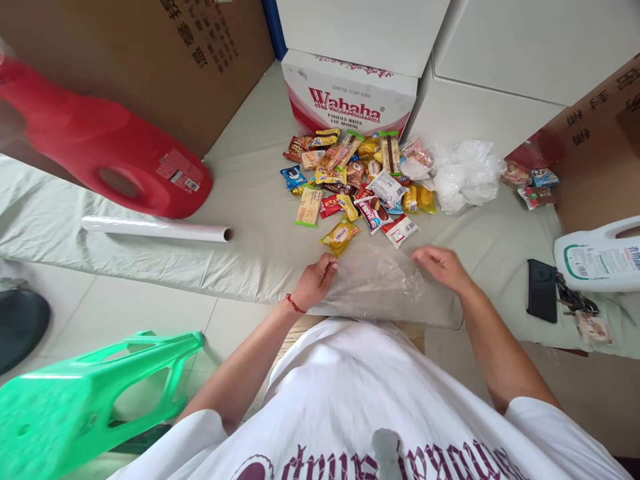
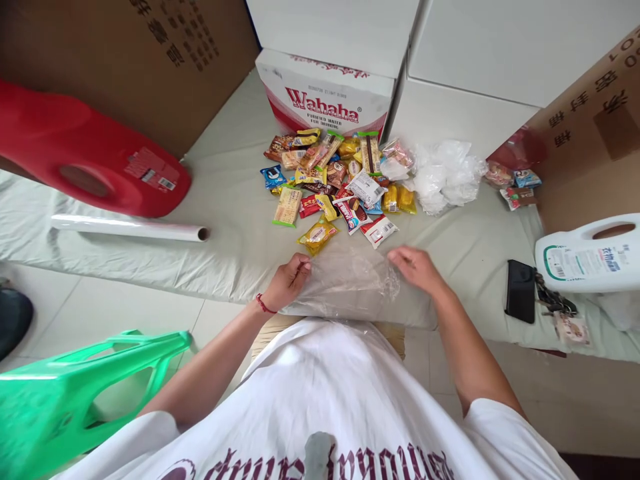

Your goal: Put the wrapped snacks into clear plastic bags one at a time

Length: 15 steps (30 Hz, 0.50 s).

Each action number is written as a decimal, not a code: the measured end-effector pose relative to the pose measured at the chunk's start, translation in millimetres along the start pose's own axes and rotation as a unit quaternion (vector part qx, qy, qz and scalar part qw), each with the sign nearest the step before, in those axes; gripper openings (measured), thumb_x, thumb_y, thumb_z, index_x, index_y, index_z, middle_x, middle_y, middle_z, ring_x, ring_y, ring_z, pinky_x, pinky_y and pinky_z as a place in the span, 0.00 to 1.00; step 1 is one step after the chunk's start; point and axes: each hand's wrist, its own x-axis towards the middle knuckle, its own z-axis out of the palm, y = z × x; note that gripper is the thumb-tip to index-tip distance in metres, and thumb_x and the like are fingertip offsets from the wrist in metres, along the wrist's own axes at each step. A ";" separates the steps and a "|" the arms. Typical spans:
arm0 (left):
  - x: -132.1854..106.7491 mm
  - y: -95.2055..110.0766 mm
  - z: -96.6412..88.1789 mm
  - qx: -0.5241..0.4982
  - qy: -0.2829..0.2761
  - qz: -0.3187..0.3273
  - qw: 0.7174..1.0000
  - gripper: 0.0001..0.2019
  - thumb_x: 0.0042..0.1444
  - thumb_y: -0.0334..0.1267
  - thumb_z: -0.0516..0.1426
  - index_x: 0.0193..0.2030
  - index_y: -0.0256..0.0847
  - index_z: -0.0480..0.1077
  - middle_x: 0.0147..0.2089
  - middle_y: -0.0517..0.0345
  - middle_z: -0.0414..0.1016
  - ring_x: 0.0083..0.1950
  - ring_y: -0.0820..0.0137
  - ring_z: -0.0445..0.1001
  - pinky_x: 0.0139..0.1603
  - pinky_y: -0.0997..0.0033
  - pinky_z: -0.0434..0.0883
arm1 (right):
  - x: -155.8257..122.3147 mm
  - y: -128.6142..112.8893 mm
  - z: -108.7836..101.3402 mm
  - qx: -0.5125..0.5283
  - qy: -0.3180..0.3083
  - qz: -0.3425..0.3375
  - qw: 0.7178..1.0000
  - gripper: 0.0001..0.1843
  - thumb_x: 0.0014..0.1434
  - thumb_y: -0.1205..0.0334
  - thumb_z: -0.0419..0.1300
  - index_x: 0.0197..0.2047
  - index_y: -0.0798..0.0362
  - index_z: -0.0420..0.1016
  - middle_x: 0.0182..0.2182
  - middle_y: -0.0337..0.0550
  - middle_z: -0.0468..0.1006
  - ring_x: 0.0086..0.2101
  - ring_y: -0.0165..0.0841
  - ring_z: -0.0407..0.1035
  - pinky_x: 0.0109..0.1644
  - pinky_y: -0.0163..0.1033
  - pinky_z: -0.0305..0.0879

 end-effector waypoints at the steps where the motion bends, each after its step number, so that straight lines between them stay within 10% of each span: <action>1: -0.2 0.8 0.9 -0.001 -0.003 0.006 1.000 0.10 0.71 0.48 0.46 0.43 0.46 0.60 0.28 0.64 0.67 0.27 0.71 0.66 0.32 0.73 0.63 | 9.6 -6.0 -7.9 0.003 0.041 -0.003 0.999 0.25 0.69 0.39 0.53 0.38 0.50 0.80 0.37 0.46 0.81 0.39 0.38 0.74 0.44 0.41 0.71; 4: -0.2 6.2 3.8 0.010 -0.012 0.035 0.999 0.11 0.70 0.48 0.46 0.43 0.46 0.62 0.28 0.64 0.67 0.26 0.71 0.64 0.32 0.73 0.62 | 46.6 -35.7 -14.4 0.031 0.018 -0.076 0.996 0.22 0.71 0.42 0.52 0.47 0.47 0.81 0.47 0.49 0.81 0.51 0.41 0.73 0.59 0.46 0.67; 8: 0.8 14.6 5.4 0.025 -0.027 0.075 0.997 0.12 0.70 0.49 0.47 0.42 0.46 0.63 0.28 0.62 0.68 0.26 0.71 0.64 0.33 0.72 0.63 | 94.1 -70.9 19.9 0.072 -0.269 -0.192 0.941 0.30 0.54 0.42 0.72 0.57 0.43 0.78 0.47 0.43 0.82 0.58 0.42 0.69 0.67 0.47 0.60; 12: -1.6 14.7 2.3 0.034 -0.012 0.054 0.998 0.11 0.70 0.48 0.47 0.44 0.46 0.64 0.28 0.62 0.68 0.26 0.70 0.66 0.32 0.71 0.63 | 122.4 -66.4 45.1 0.015 -0.475 -0.183 0.860 0.27 0.45 0.52 0.77 0.49 0.47 0.83 0.32 0.36 0.81 0.38 0.35 0.74 0.47 0.37 0.69; 15: -5.9 11.0 1.3 0.051 0.041 -0.010 0.998 0.10 0.70 0.46 0.46 0.45 0.46 0.63 0.26 0.64 0.66 0.25 0.68 0.66 0.31 0.71 0.61 | 135.8 -48.4 32.7 0.008 -0.491 -0.103 0.865 0.18 0.48 0.54 0.74 0.42 0.51 0.85 0.31 0.36 0.81 0.30 0.30 0.70 0.36 0.33 0.64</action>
